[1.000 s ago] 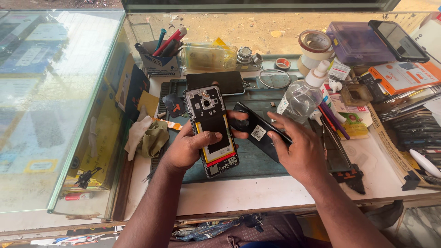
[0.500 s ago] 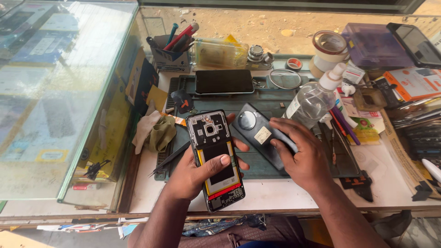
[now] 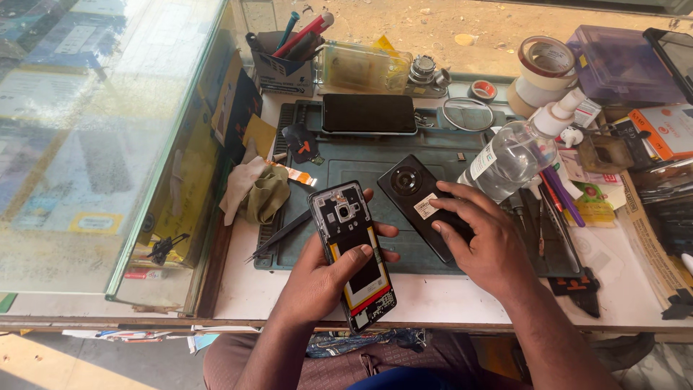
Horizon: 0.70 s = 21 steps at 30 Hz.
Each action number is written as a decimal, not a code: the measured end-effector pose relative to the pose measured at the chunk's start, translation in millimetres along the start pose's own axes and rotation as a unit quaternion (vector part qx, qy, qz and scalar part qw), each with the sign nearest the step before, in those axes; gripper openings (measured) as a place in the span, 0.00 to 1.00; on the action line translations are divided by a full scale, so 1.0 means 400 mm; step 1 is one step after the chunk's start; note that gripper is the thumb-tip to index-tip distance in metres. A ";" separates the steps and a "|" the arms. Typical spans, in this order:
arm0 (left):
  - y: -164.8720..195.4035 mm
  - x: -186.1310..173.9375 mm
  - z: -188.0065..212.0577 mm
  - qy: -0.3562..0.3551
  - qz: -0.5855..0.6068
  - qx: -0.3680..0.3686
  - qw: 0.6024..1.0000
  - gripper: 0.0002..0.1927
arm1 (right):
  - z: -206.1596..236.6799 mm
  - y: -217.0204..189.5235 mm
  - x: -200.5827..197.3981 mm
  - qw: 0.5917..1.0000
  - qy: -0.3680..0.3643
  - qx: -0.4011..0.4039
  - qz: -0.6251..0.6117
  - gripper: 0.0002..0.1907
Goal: The person removes the SIM tray from a smartphone, then uses a prying tool to separate the back cover from the chassis. They spray liquid along the seam and continue prying until the back cover is fully detached, exposing the internal components.
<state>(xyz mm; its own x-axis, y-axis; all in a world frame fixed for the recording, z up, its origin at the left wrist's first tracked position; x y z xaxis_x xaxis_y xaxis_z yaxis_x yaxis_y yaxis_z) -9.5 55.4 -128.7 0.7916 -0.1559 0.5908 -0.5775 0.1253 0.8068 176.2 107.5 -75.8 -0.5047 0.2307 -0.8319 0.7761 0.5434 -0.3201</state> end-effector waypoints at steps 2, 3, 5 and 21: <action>0.003 0.002 -0.001 0.008 -0.031 0.006 0.999 0.38 | 0.006 0.006 -0.015 1.000 0.021 -0.004 0.002 0.14; 0.006 0.006 -0.001 0.007 -0.029 0.012 0.999 0.38 | 0.011 0.007 -0.029 0.999 0.041 -0.008 0.002 0.12; 0.011 0.017 -0.003 -0.001 -0.021 0.023 1.000 0.38 | 0.029 0.023 -0.083 0.994 0.108 0.010 -0.001 0.12; -0.017 0.012 -0.009 0.067 -0.082 -0.049 0.993 0.42 | -0.042 0.218 -0.287 0.977 0.181 0.105 0.033 0.38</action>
<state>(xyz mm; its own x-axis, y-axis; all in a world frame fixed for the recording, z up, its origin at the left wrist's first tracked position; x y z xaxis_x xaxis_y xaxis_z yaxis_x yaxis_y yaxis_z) -1.2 57.5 -131.4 0.8968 -0.0504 0.4395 -0.4215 0.2042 0.8835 295.6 142.1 -0.7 -0.5215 0.5512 -0.6513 0.8531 0.3484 -0.3884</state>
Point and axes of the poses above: each hand's wrist, its own z-axis away from the middle knuckle, its own x-axis out of the palm, y = z × x, the point moved 10 cm from there along -z, towards the middle knuckle, and after that the axes turned 9 degrees about z, right-handed, at the moved point
